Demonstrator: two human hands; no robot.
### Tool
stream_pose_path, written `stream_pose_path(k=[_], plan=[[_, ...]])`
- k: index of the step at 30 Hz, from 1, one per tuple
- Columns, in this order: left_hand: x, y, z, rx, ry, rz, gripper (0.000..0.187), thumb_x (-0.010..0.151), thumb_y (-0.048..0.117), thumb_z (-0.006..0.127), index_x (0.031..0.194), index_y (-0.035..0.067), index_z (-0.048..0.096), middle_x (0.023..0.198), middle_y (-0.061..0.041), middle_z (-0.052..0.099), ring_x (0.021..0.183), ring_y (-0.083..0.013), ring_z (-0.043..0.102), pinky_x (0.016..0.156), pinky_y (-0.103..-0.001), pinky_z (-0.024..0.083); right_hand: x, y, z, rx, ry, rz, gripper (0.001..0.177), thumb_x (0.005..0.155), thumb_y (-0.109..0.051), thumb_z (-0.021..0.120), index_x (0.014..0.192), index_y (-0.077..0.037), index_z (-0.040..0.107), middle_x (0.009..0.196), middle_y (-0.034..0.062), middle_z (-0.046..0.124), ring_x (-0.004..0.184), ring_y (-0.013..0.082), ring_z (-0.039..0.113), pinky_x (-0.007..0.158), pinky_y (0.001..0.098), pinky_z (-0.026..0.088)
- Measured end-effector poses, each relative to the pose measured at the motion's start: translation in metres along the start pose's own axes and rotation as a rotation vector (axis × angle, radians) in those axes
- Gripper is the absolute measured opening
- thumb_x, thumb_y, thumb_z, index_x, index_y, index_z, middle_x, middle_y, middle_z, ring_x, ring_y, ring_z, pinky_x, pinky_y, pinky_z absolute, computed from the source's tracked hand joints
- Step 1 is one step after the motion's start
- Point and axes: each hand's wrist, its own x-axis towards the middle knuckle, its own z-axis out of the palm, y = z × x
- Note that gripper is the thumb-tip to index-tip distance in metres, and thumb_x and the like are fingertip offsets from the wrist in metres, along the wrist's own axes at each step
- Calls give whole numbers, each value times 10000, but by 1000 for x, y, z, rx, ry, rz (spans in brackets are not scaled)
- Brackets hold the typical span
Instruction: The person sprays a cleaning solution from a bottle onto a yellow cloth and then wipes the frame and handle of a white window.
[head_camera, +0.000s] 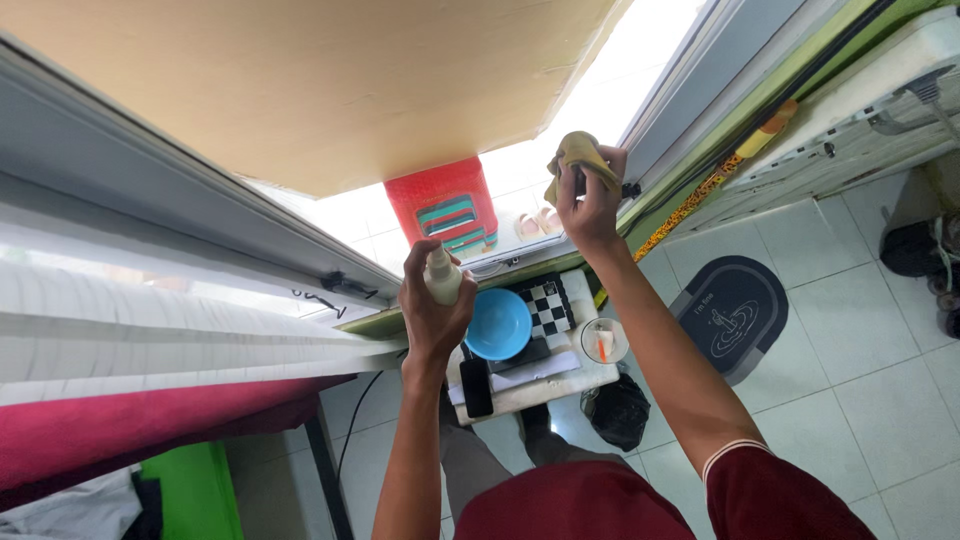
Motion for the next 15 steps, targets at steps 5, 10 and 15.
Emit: stream_pose_path(k=[5, 10, 15], plan=[[-1, -24, 21, -64, 57, -16, 642, 892, -19, 690, 1408, 171, 360, 945, -83, 642, 838, -195, 708, 732, -364, 602, -20, 17, -2, -19, -43, -16, 199, 1033, -32, 666, 1207, 50, 615, 1165, 158, 513, 1048, 277, 522, 847, 391, 497], [-4, -40, 37, -112, 140, -28, 654, 880, -64, 688, 1397, 175, 367, 973, -98, 620, 920, -201, 684, 806, -370, 589, -31, 29, 4, -25, -45, 27, 133, 1039, -35, 674, 1140, 34, 618, 1132, 139, 523, 1014, 259, 541, 770, 327, 506], [-4, -59, 39, -158, 180, -27, 713, 882, -58, 681, 1437, 181, 303, 999, -92, 624, 908, -176, 668, 786, -353, 592, -40, 27, 7, -46, 38, 63, 123, 1050, -44, 673, 1080, 32, 581, 1106, 129, 533, 968, 241, 559, 734, 343, 482]])
